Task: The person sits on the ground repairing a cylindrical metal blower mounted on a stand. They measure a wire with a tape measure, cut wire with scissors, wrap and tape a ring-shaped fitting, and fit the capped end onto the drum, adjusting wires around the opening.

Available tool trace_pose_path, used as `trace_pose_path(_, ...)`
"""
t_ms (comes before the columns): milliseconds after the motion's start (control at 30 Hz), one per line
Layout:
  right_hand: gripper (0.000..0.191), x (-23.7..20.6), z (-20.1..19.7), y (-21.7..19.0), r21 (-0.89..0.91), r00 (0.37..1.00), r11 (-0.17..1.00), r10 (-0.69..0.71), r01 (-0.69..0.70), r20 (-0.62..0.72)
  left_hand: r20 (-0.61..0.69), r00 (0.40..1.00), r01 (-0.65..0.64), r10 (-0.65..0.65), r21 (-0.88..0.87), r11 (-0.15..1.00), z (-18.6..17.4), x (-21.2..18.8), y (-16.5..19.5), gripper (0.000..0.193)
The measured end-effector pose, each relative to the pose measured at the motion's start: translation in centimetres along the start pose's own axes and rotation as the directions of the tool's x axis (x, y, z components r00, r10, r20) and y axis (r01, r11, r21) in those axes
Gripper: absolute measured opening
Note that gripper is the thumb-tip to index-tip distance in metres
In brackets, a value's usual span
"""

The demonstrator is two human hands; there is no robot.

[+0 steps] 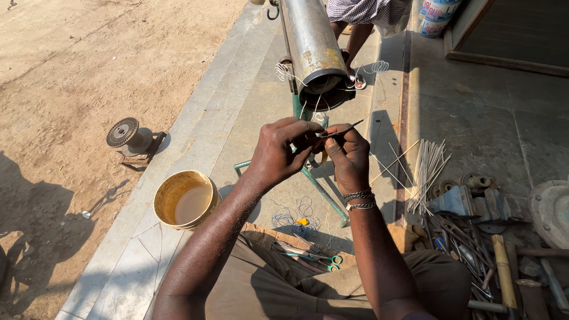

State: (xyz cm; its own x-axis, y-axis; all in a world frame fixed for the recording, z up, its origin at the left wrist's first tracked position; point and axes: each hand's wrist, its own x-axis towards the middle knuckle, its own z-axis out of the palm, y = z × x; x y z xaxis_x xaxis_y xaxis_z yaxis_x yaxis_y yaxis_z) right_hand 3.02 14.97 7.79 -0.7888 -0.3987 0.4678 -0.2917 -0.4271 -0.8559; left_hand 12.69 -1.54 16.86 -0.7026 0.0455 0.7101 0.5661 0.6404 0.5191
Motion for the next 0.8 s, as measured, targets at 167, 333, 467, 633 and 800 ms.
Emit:
trace_pose_path(167,0.020,-0.1,-0.1,-0.5,-0.067,1.000,0.998,-0.012,0.012,0.005,0.021,1.000,-0.013,0.012,0.060,0.998,-0.1,0.2,0.2,0.025)
trace_pose_path(333,0.017,-0.3,0.1,-1.1,-0.134,1.000,0.991,-0.020,0.022,0.016,-0.009,0.999,-0.048,0.050,0.150,0.988,0.1,-0.1,0.5,0.020)
trace_pose_path(467,0.015,-0.6,0.2,-1.6,-0.215,1.000,0.976,-0.014,0.016,0.011,-0.017,0.996,-0.088,0.093,0.190,0.978,0.3,-0.6,0.7,0.023)
trace_pose_path(633,0.015,-0.9,0.1,-2.0,-0.232,0.995,0.968,-0.084,0.094,0.050,0.001,0.999,-0.046,0.046,0.183,0.982,0.5,-0.7,0.8,0.023)
trace_pose_path(800,0.019,-1.2,0.2,-2.1,-0.205,0.999,0.978,-0.042,0.047,0.029,-0.004,1.000,-0.020,0.021,0.094,0.995,0.5,-0.4,0.7,0.021)
